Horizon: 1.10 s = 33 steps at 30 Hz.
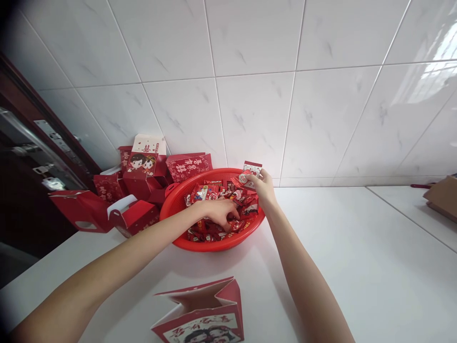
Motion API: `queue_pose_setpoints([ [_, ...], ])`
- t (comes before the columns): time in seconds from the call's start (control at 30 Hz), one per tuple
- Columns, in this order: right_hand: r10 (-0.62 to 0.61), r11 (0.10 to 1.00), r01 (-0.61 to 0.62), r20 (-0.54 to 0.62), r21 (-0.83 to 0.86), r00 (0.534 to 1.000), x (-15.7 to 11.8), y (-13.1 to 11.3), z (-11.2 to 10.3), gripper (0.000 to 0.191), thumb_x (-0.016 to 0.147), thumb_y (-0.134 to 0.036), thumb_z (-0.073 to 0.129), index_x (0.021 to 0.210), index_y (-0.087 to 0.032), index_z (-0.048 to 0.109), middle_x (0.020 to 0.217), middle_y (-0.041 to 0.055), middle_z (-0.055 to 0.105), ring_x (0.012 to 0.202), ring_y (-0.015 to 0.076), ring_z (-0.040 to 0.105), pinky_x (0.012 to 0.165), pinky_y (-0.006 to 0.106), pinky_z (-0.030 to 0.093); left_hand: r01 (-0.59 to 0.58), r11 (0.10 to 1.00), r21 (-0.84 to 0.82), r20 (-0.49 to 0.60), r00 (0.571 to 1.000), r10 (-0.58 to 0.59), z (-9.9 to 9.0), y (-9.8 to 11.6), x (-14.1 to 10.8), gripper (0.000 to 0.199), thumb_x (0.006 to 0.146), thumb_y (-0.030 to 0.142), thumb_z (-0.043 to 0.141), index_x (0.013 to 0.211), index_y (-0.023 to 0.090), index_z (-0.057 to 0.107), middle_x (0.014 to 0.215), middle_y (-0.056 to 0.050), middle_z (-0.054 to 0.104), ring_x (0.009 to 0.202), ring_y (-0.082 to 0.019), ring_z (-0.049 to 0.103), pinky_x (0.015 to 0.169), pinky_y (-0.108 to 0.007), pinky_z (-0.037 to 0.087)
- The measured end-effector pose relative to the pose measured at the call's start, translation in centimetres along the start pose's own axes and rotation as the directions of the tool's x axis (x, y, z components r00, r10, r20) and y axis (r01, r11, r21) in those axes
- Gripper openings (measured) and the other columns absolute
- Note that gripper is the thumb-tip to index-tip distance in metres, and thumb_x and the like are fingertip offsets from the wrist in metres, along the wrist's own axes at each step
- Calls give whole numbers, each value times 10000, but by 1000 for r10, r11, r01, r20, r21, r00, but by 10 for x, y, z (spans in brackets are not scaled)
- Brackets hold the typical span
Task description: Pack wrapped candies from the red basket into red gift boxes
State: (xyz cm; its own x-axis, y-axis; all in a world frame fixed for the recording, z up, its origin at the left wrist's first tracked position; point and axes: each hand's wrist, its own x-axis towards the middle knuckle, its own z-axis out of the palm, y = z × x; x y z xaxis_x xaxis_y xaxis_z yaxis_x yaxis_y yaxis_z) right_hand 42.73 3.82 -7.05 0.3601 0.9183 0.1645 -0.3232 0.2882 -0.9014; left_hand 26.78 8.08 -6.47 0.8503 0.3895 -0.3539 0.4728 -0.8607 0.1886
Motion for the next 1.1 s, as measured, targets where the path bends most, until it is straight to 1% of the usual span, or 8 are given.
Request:
queue_pose_setpoints([
  [0.2, -14, 1000, 14, 2, 18, 1000, 1, 1, 0, 270, 577, -281, 793, 781, -202, 635, 732, -5, 733, 684, 169, 681, 651, 294, 566, 99, 994, -41, -44, 994, -101, 1, -3, 0, 177, 758, 278, 703, 900, 224, 794, 838, -26, 742, 743, -195, 620, 669, -276, 411],
  [0.3, -18, 1000, 18, 4, 9, 1000, 2, 2, 0, 263, 582, -281, 791, 779, -205, 634, 741, -5, 732, 691, 171, 676, 666, 302, 566, 99, 989, -106, -166, 979, -116, -1, -11, -1, 170, 811, 290, 643, 851, 197, 780, 795, -40, 728, 722, -190, 615, 639, -270, 402],
  [0.47, -23, 1000, 23, 21, -15, 1000, 3, 4, -2, 262, 608, -303, 789, 788, -210, 623, 766, -7, 723, 714, 176, 678, 719, 325, 570, 107, 949, -296, -352, 912, -212, -7, -19, -4, 251, 882, 332, 536, 835, 163, 716, 815, -46, 720, 743, -203, 626, 674, -277, 425],
  [0.6, -23, 1000, 23, 23, -20, 999, 3, 4, -3, 252, 620, -305, 784, 787, -213, 619, 778, -5, 720, 723, 183, 681, 732, 339, 571, 69, 891, -448, -383, 886, -261, -8, -20, -6, 264, 881, 383, 554, 818, 162, 685, 796, -30, 703, 738, -201, 621, 689, -281, 438],
  [0.77, -14, 1000, 14, 17, -20, 1000, 3, 3, -2, 250, 614, -295, 785, 792, -212, 630, 776, -4, 724, 726, 183, 680, 725, 334, 569, 54, 824, -564, -396, 858, -327, -6, -22, -7, 360, 871, 497, 592, 916, 161, 715, 709, -7, 670, 631, -175, 584, 654, -286, 441],
  [0.87, -14, 1000, 15, 13, -18, 1000, 2, 2, -2, 253, 609, -295, 780, 793, -210, 629, 772, -3, 720, 712, 177, 673, 712, 328, 564, 25, 819, -573, -428, 843, -326, -7, -23, -6, 387, 834, 528, 633, 899, 162, 738, 808, -33, 728, 758, -212, 640, 746, -301, 470],
  [1.0, -13, 1000, 13, 16, -16, 1000, 1, 2, -1, 252, 604, -304, 773, 785, -211, 624, 764, -6, 716, 696, 173, 665, 692, 324, 560, -42, 795, -605, -494, 803, -334, -9, -28, -3, 301, 809, 458, 658, 853, 168, 724, 950, -56, 755, 941, -244, 659, 872, -316, 472],
  [1.1, -15, 1000, 15, 9, -20, 1000, 2, 3, -1, 266, 595, -314, 778, 787, -215, 623, 766, -7, 716, 704, 178, 665, 673, 318, 556, -86, 730, -678, -506, 775, -379, -9, -34, 1, 204, 799, 368, 647, 803, 167, 682, 859, -39, 722, 851, -209, 642, 796, -300, 478],
])
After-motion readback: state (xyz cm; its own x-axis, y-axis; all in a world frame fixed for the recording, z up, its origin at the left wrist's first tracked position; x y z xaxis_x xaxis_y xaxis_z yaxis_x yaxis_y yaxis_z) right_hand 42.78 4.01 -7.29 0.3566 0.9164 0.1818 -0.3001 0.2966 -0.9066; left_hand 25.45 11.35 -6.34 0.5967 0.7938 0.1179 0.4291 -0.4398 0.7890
